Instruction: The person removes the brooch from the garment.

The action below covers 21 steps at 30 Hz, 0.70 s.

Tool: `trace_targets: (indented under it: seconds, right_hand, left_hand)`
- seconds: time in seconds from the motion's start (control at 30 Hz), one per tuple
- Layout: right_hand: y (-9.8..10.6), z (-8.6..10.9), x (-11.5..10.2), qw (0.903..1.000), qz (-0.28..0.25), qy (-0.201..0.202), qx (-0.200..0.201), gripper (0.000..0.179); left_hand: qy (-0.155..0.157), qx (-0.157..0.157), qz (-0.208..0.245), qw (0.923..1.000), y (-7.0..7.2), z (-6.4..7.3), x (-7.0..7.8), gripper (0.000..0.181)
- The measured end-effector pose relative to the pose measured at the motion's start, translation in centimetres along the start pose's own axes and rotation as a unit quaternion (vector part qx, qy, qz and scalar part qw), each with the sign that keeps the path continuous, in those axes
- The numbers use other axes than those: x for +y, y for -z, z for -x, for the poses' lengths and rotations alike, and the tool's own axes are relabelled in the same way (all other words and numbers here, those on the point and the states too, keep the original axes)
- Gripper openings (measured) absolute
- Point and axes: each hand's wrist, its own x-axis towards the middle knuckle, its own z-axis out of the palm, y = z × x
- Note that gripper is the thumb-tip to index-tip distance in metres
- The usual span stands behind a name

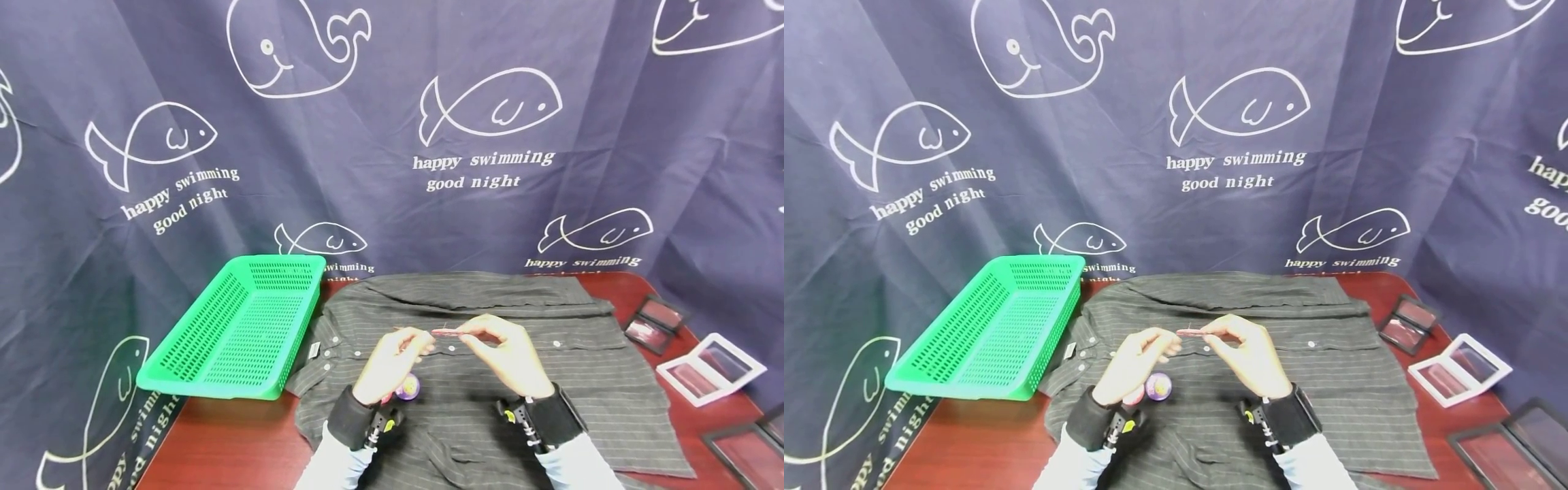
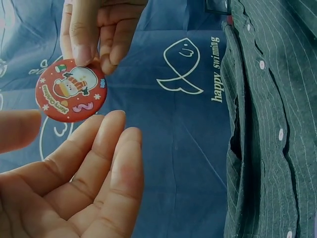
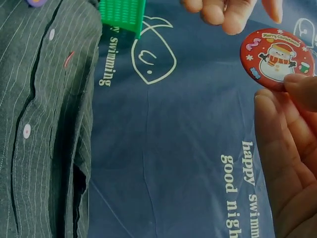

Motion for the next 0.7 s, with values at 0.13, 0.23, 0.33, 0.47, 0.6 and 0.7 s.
trace_targets:
  seconds: [0.13, 0.23, 0.33, 0.47, 0.6, 0.7]
  right_hand:
    - [-0.23, -0.01, 0.02, 0.9998, 0.01, 0.018, -0.003, 0.02]
    - [-0.37, -0.02, -0.13, 0.9997, 0.009, 0.019, -0.007, 0.018]
    - [-0.45, -0.07, -0.09, 0.9994, 0.019, 0.027, -0.013, 0.019]
    - [-0.47, -0.1, -0.03, 0.9986, 0.03, 0.042, -0.013, 0.021]
    - [-0.48, -0.08, 0.08, 0.9983, 0.015, 0.054, -0.018, 0.023]
    - [-0.54, -0.01, 0.26, 0.9981, 0.002, 0.058, -0.022, 0.024]
  left_hand:
    - [0.014, 0.01, 0.019, 0.9997, -0.08, -0.1, 0.06, 0.031]
    - [0.023, 0.013, 0.024, 0.9994, -0.08, -0.11, 0.16, 0.032]
    - [0.025, 0.012, 0.016, 0.9995, -0.07, -0.12, 0.24, 0.032]
    - [0.031, 0.009, -0.004, 0.9995, -0.11, -0.2, 0.14, 0.032]
    - [0.029, 0.005, -0.016, 0.9995, -0.15, -0.2, -0.04, 0.034]
    - [0.025, 0.008, -0.021, 0.9994, -0.17, -0.1, 0.02, 0.034]
